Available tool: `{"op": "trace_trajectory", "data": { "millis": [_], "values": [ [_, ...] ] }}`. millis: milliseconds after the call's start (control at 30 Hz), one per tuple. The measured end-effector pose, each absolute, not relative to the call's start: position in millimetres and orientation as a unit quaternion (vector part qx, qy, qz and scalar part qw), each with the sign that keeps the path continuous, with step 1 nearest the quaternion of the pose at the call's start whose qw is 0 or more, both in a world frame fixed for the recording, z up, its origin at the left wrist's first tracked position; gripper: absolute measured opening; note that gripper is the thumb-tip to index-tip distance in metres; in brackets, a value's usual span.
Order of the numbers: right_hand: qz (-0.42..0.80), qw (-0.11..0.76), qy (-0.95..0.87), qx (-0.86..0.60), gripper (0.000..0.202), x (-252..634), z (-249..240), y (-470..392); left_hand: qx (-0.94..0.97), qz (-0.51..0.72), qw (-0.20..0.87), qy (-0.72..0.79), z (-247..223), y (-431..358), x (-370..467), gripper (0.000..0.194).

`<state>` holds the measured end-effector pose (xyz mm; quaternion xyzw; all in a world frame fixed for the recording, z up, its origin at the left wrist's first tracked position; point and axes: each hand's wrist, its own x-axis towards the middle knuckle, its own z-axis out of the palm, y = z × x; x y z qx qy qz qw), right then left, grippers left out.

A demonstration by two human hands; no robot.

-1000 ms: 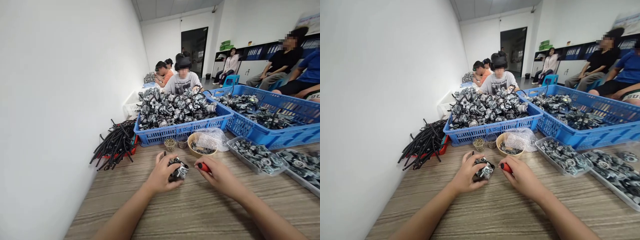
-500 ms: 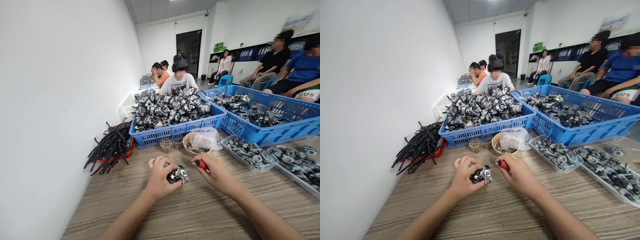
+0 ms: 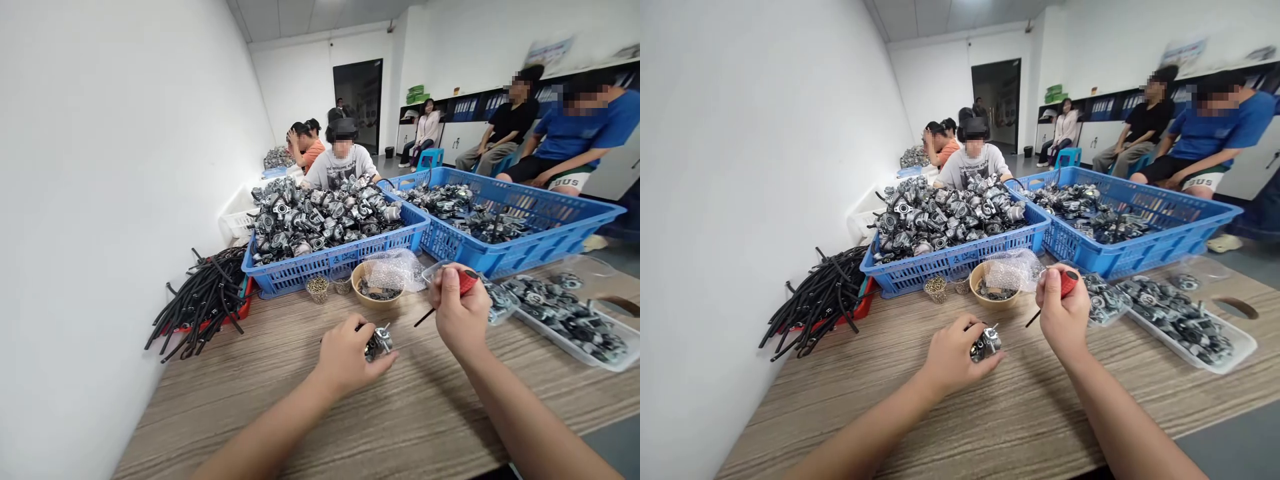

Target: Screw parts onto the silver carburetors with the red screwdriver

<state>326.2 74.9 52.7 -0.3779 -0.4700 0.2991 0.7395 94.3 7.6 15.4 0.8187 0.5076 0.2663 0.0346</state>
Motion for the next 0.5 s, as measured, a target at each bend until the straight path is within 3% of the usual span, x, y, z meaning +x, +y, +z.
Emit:
{"op": "trace_trajectory", "data": {
  "millis": [300, 500],
  "values": [
    [0.255, 0.830, -0.381, -0.316, 0.047, 347.2, 70.6, 84.1, 0.814, 0.366, 0.016, 0.452, -7.2, 20.1, 113.1, 0.039],
    [0.136, 0.894, -0.293, -0.311, 0.041, 375.0, 85.9, 88.2, 0.808, 0.416, 0.023, 0.416, -14.5, 20.9, 111.6, 0.036]
  ]
}}
